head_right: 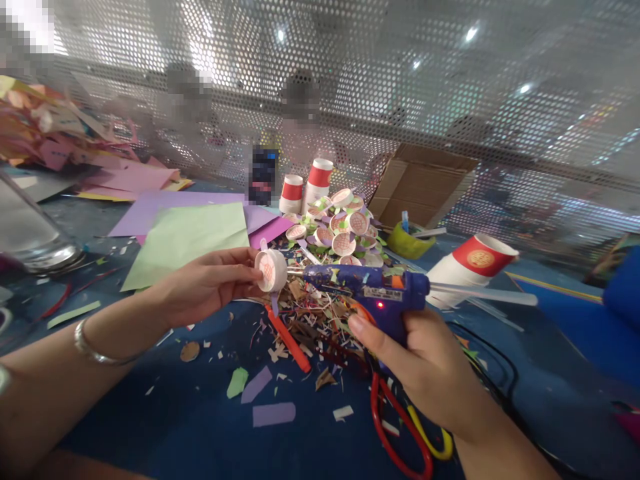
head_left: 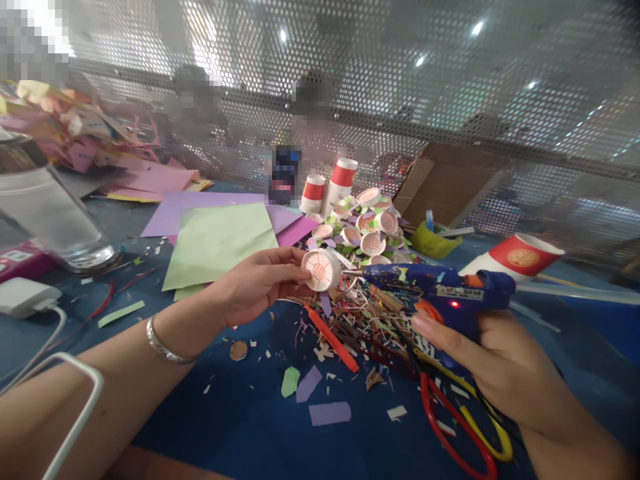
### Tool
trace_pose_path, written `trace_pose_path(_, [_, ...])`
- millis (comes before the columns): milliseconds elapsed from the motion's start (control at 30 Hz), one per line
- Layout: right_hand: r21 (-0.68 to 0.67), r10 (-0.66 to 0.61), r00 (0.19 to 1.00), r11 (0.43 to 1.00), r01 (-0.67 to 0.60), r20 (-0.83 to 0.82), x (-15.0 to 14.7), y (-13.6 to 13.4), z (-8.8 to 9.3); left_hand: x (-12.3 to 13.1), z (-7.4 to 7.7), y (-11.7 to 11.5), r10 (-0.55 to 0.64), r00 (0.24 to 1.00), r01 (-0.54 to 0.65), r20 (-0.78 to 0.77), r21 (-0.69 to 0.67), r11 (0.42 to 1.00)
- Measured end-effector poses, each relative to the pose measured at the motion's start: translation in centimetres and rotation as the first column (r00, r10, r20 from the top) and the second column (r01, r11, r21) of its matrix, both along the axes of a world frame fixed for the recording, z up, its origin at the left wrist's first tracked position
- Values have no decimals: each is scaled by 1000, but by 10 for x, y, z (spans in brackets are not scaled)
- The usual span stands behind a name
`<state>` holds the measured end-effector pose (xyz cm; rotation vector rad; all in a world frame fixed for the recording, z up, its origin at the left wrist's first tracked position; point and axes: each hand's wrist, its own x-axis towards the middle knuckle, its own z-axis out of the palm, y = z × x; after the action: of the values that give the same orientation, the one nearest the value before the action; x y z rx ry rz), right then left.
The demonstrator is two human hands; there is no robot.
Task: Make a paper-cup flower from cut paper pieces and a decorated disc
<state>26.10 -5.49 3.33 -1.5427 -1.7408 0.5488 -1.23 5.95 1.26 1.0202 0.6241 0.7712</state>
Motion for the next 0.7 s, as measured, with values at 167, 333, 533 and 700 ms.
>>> trace_pose_path(167, [9, 50, 999, 999, -50, 21, -2, 0, 0, 0, -3, 2, 2, 1000, -2, 2, -5, 1000])
trace_pose_path(333, [53, 52, 996, 997, -55, 69, -2, 1, -2, 0, -4, 2, 7, 1000, -7, 13, -7, 1000])
trace_pose_path(533, [104, 44, 986, 993, -61, 160, -2, 0, -1, 1, -1, 0, 8, 1000, -7, 13, -6, 1000])
trace_pose_path(700, [113, 46, 984, 991, -66, 171, -3, 1, 0, 0, -2, 0, 10, 1000, -10, 15, -11, 1000])
